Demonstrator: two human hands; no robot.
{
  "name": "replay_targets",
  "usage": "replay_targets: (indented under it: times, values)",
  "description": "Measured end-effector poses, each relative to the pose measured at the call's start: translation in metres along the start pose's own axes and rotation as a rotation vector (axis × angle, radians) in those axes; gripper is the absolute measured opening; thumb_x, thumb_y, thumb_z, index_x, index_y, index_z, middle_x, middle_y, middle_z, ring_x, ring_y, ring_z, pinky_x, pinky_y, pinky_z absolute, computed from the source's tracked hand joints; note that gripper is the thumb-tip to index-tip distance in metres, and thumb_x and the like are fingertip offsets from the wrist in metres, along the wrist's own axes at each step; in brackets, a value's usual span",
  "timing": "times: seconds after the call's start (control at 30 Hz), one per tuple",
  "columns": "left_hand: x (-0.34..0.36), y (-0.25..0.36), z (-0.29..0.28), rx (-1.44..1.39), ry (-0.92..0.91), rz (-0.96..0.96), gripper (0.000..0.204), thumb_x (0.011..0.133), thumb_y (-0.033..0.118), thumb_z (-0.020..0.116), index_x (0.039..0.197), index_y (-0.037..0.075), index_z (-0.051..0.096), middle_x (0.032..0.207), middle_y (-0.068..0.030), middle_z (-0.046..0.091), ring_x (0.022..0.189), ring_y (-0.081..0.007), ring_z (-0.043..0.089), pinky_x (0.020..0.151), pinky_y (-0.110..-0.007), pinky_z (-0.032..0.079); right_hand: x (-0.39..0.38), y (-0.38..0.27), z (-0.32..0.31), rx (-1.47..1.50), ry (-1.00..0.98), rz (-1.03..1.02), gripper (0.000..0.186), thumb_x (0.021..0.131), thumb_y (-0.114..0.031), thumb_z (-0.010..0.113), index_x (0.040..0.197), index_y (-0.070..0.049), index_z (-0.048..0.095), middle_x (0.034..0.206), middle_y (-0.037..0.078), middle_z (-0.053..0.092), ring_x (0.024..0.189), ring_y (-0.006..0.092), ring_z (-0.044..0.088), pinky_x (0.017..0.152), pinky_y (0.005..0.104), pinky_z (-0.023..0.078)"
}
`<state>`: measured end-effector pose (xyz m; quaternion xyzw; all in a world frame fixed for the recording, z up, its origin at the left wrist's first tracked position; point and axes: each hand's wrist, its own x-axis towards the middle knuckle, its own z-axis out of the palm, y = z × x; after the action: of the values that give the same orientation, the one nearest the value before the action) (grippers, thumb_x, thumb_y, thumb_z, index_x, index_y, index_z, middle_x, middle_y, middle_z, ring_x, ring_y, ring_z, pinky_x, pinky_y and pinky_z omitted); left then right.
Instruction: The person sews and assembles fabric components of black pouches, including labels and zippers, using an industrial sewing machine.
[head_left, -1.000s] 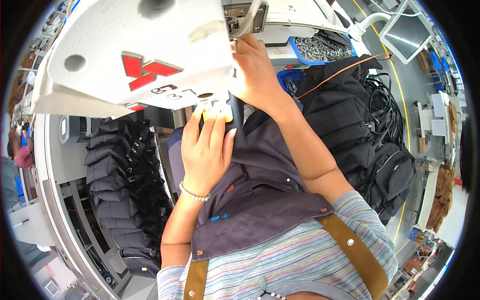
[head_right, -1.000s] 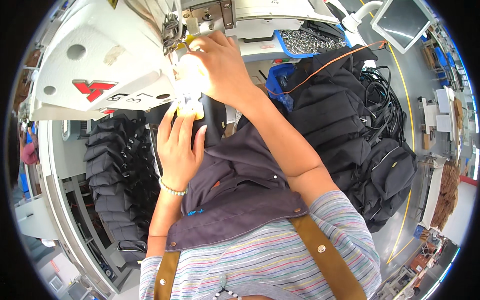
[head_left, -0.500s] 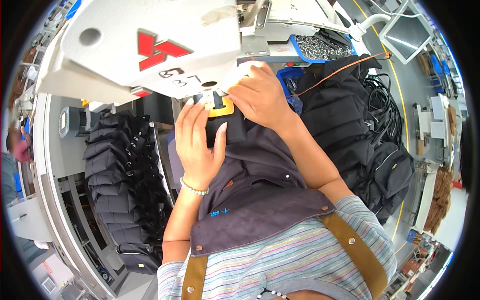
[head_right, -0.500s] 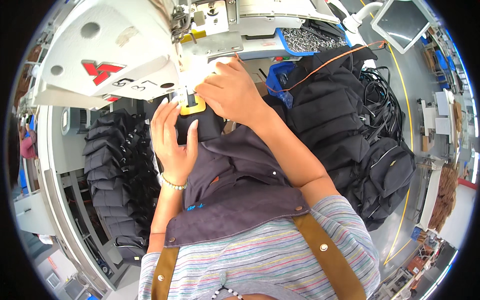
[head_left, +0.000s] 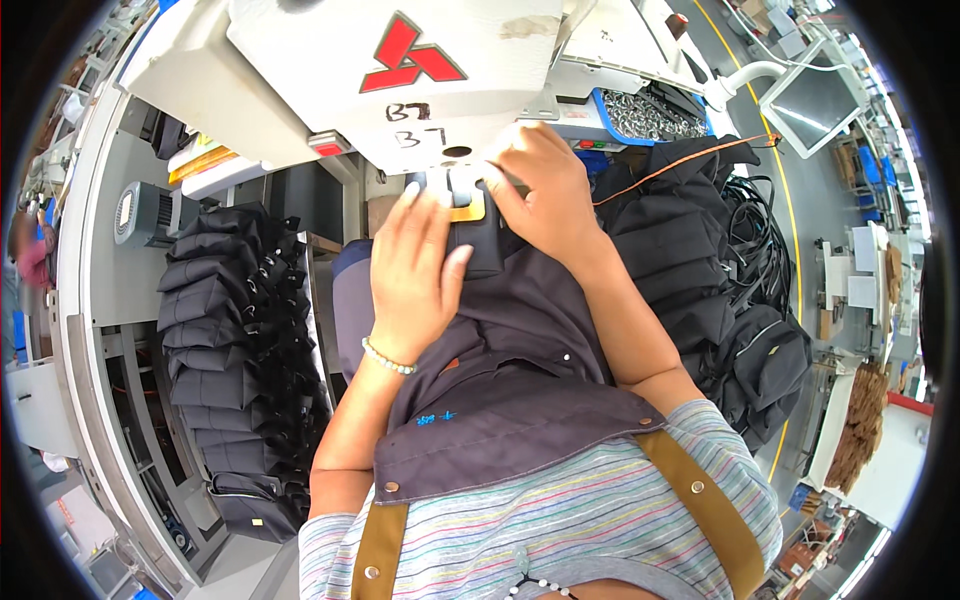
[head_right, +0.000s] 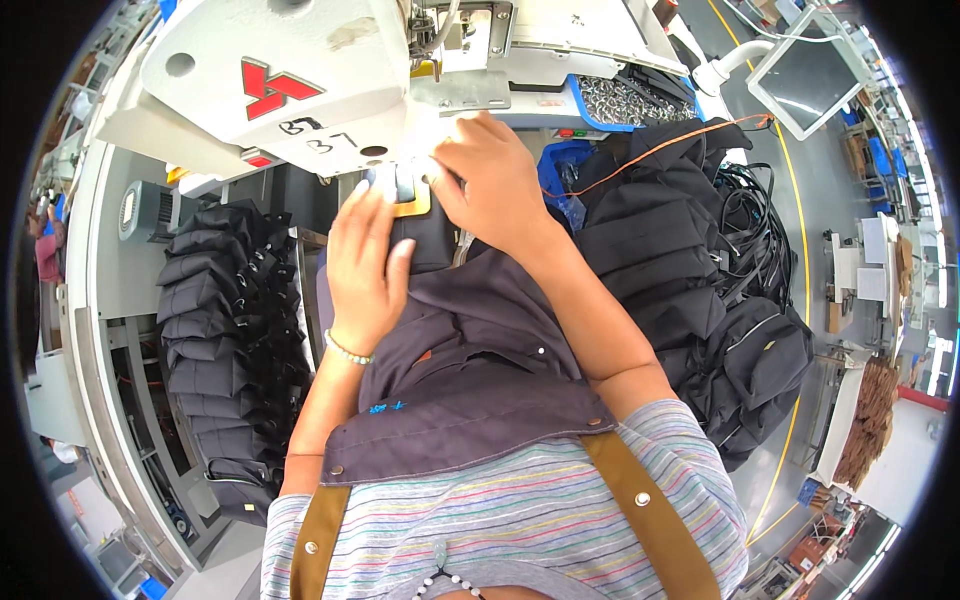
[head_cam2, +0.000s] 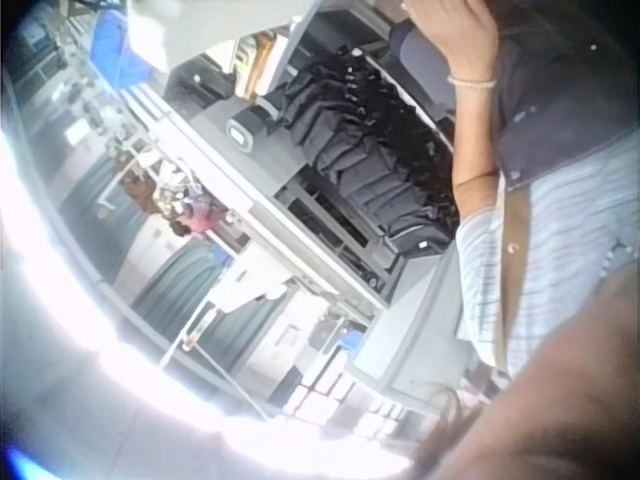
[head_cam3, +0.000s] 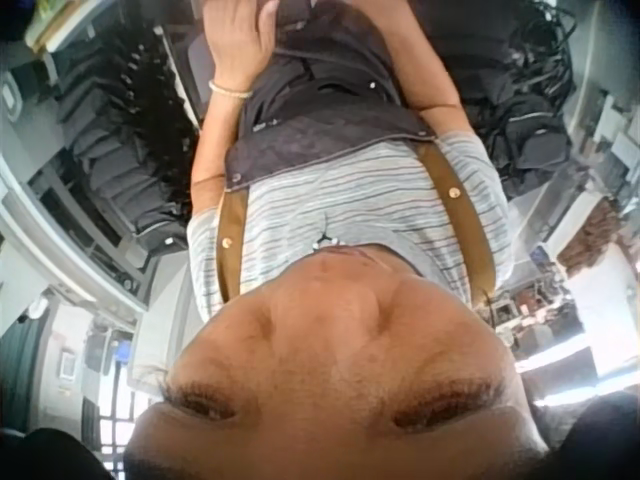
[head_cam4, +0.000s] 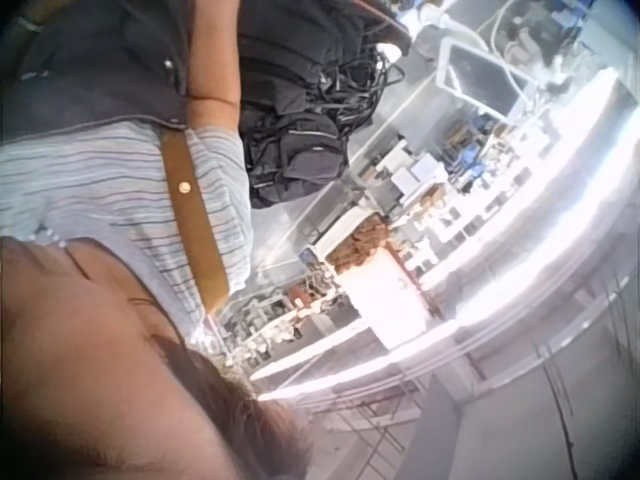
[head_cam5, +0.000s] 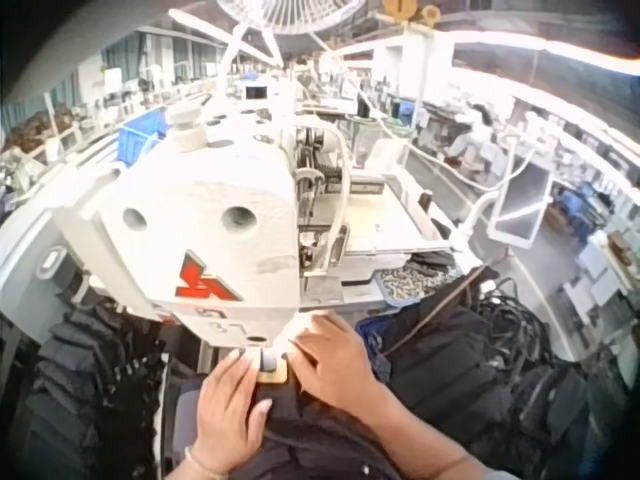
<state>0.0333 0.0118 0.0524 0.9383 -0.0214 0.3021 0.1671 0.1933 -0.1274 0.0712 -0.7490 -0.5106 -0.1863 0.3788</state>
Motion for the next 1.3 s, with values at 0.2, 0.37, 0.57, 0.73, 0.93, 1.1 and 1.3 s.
replay_targets:
  times: [0.2,0.37,0.57,0.73,0.93,1.1,1.3]
  values:
    - [0.005,-0.016,0.0,-0.302,-0.069,-0.299,0.066,0.089,0.026,0.074,0.14,-0.008,0.049,0.141,-0.0279,0.052,0.137,-0.043,0.045,0.113,-0.045,0.038,-0.017,0.0,0.038,0.332,0.148,0.465,0.014,0.091,-0.01,0.067,0.099,0.0,0.06,0.094,0.011,0.063,0.087,0.0209,0.065,0.079,0.0308,0.05]
    - [0.008,-0.017,0.002,-0.304,-0.084,-0.281,0.071,0.087,0.028,0.077,0.14,-0.009,0.048,0.142,-0.03,0.05,0.137,-0.0423,0.046,0.113,-0.044,0.039,-0.021,-0.016,0.066,0.935,0.377,0.77,0.013,0.095,-0.004,0.06,0.108,-0.003,0.057,0.096,0.003,0.061,0.09,0.0111,0.06,0.083,0.0277,0.049]
    - [0.016,-0.014,-0.004,-0.303,-0.09,-0.255,0.068,0.085,0.025,0.078,0.137,-0.01,0.049,0.136,-0.0298,0.053,0.128,-0.0442,0.052,0.108,-0.044,0.043,-0.02,-0.018,0.071,1.027,0.459,0.779,0.008,0.097,-0.004,0.057,0.105,-0.004,0.057,0.095,0.003,0.061,0.088,0.0102,0.058,0.082,0.0263,0.047]
    - [0.015,-0.013,-0.006,-0.309,-0.131,-0.317,0.074,0.086,0.027,0.078,0.142,-0.009,0.046,0.147,-0.0299,0.047,0.138,-0.0435,0.046,0.113,-0.044,0.038,-0.02,-0.02,0.07,1.011,0.469,0.792,0.008,0.098,-0.004,0.057,0.106,-0.004,0.058,0.095,0.003,0.062,0.087,0.0102,0.059,0.081,0.0264,0.048]
    - [0.015,-0.012,-0.006,-0.269,-0.078,-0.256,0.068,0.085,0.024,0.078,0.137,-0.008,0.049,0.136,-0.0285,0.053,0.126,-0.0437,0.054,0.106,-0.044,0.045,-0.022,-0.019,0.073,1.032,0.482,0.763,0.008,0.098,-0.004,0.057,0.107,-0.003,0.058,0.095,0.003,0.062,0.086,0.0092,0.059,0.08,0.0263,0.048]
    - [0.012,-0.017,-0.002,-0.335,-0.063,-0.289,0.065,0.087,0.023,0.077,0.139,-0.006,0.052,0.141,-0.0268,0.053,0.134,-0.0417,0.05,0.112,-0.042,0.039,-0.022,-0.007,0.066,0.635,0.47,0.607,0.01,0.092,-0.003,0.062,0.102,-0.001,0.061,0.099,0.008,0.061,0.09,0.0198,0.061,0.083,0.0315,0.049]
    - [0.0,-0.01,-0.001,-0.199,0.171,-0.094,0.045,0.086,0.014,0.074,0.126,-0.002,0.062,0.135,-0.0188,0.06,0.127,-0.0398,0.054,0.105,-0.047,0.044,0.015,0.006,0.008,0.207,-0.032,0.446,0.015,0.086,-0.009,0.067,0.084,0.004,0.061,0.073,0.01,0.059,0.063,0.0185,0.053,0.059,0.0335,0.042]
